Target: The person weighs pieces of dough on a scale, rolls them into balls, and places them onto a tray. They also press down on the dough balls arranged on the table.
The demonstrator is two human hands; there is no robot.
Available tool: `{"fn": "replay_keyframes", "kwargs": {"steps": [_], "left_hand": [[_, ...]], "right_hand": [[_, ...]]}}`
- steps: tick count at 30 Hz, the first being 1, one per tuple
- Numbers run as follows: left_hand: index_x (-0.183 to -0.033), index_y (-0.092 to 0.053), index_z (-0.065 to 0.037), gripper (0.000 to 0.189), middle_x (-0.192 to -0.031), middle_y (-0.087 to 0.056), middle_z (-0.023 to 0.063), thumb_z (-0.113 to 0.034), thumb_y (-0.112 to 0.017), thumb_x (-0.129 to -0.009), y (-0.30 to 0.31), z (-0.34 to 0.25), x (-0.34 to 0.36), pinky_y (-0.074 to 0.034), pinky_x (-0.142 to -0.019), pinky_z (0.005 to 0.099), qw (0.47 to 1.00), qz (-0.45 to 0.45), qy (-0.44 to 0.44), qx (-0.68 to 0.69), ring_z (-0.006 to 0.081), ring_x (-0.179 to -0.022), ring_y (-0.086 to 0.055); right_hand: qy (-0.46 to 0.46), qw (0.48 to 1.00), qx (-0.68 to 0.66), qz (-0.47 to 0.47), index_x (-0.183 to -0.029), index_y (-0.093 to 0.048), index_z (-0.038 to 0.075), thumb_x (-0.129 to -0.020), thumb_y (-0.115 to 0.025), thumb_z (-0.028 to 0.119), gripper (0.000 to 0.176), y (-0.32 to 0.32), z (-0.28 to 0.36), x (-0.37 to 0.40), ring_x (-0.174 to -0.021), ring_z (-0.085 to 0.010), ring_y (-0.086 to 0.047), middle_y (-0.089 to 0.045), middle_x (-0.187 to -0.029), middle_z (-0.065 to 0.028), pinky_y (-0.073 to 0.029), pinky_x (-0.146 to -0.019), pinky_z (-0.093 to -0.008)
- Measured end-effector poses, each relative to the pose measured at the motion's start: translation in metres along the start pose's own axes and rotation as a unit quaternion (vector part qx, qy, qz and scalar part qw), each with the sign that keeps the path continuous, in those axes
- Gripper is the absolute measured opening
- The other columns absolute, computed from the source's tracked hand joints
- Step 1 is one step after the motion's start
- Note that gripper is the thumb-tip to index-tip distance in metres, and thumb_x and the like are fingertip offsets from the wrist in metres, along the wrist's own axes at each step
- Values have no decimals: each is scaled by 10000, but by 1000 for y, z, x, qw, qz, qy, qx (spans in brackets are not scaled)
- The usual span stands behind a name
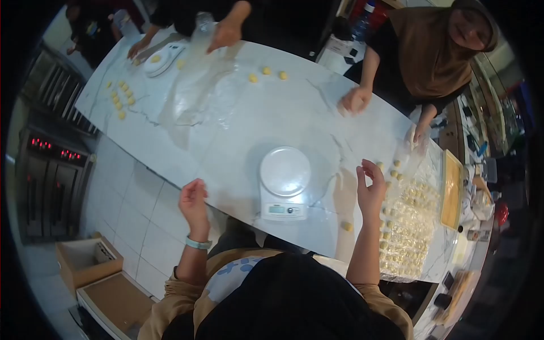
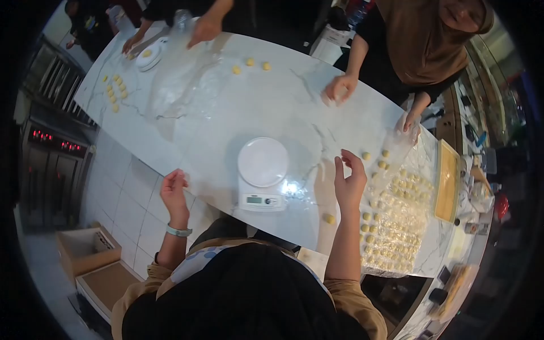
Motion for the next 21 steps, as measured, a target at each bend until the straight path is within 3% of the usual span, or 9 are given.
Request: {"fn": "replay_keyframes", "kwargs": {"steps": [2, 5, 10, 11, 13, 15, 16, 19, 21], "left_hand": [[-910, -603, 12, 166, -768, -608, 41, -134, -653, -852, 33, 9, 0, -453, -630, 228, 992, -116, 18, 35, 99, -652, -540], [-899, -602, 16, 176, -768, -611, 45, -148, -649, -858, 116, 18, -60, -457, -636, 227, 980, -187, 20, 65, 98, -655, -540], [-977, -605, 31, 211, -865, -633, 72, -148, -633, -868, 208, 11, -179, -486, -741, 246, 979, -193, -20, 60, 142, -784, -600], [-1021, -593, 39, 247, -921, -628, 89, -140, -644, -858, 220, 7, -206, -487, -767, 259, 982, -174, -72, -8, 158, -835, -602], [-1114, -557, 44, 357, -1022, -609, 119, -130, -677, -826, 231, 1, -269, -481, -827, 286, 967, -144, -171, -125, 193, -923, -592], [-1179, -519, 41, 488, -1093, -579, 149, -136, -726, -774, 226, -12, -323, -467, -871, 318, 944, -109, -207, -231, 238, -990, -568], [-1195, -505, 39, 545, -1119, -565, 166, -143, -751, -744, 219, -20, -341, -460, -881, 334, 934, -86, -199, -284, 263, -1020, -555], [-1194, -502, 40, 579, -1102, -568, 191, -123, -760, -703, 209, -22, -387, -448, -884, 372, 890, -50, -291, -347, 318, -1018, -550], [-1189, -508, 20, 573, -1122, -559, 204, -103, -752, -685, 193, -16, -404, -443, -869, 399, 872, 68, -339, -346, 349, -1022, -537]], "right_hand": [[34, 995, -80, 46, -963, -628, 2, -841, -609, 50, 133, -1, 21, -9, -800, -202, -629, -649, -886, -118, -488, -734, -285], [109, 985, -83, 105, -957, -628, -2, -829, -617, 30, 133, -75, 121, 12, -784, -198, -629, -646, -857, -118, -490, -720, -281], [201, 900, -178, 344, -980, -624, 20, -791, -647, 14, 190, -218, 265, 100, -827, -213, -625, -638, -893, -109, -487, -756, -306], [216, 865, -186, 412, -988, -618, 22, -809, -634, 38, 180, -251, 284, 126, -843, -230, -622, -633, -903, -121, -489, -756, -314], [289, 824, -173, 455, -996, -612, 24, -834, -618, 85, 174, -318, 318, 159, -816, -234, -612, -622, -893, -125, -487, -735, -315], [159, 849, -159, 478, -1033, -594, 5, -826, -608, 148, 252, -395, 329, 148, -870, -320, -579, -592, -919, -165, -469, -793, -383], [170, 872, -157, 432, -1056, -578, 2, -815, -612, 140, 280, -427, 342, 130, -900, -324, -572, -582, -960, -173, -464, -811, -391], [232, 912, -144, 307, -1124, -525, -9, -791, -619, 120, 370, -522, 397, 76, -1000, -336, -534, -544, -1077, -184, -446, -864, -406], [287, 924, -117, 222, -1161, -523, 52, -779, -640, 115, 404, -577, 427, 57, -983, -301, -531, -535, -1076, -161, -445, -852, -363]]}}
Point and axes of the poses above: each hand's wrist, its own x-axis away from the middle knuckle, its own y-axis out of the back of the hand, z = x × y, the point moved 8 cm from there along -x, towards the middle knuckle
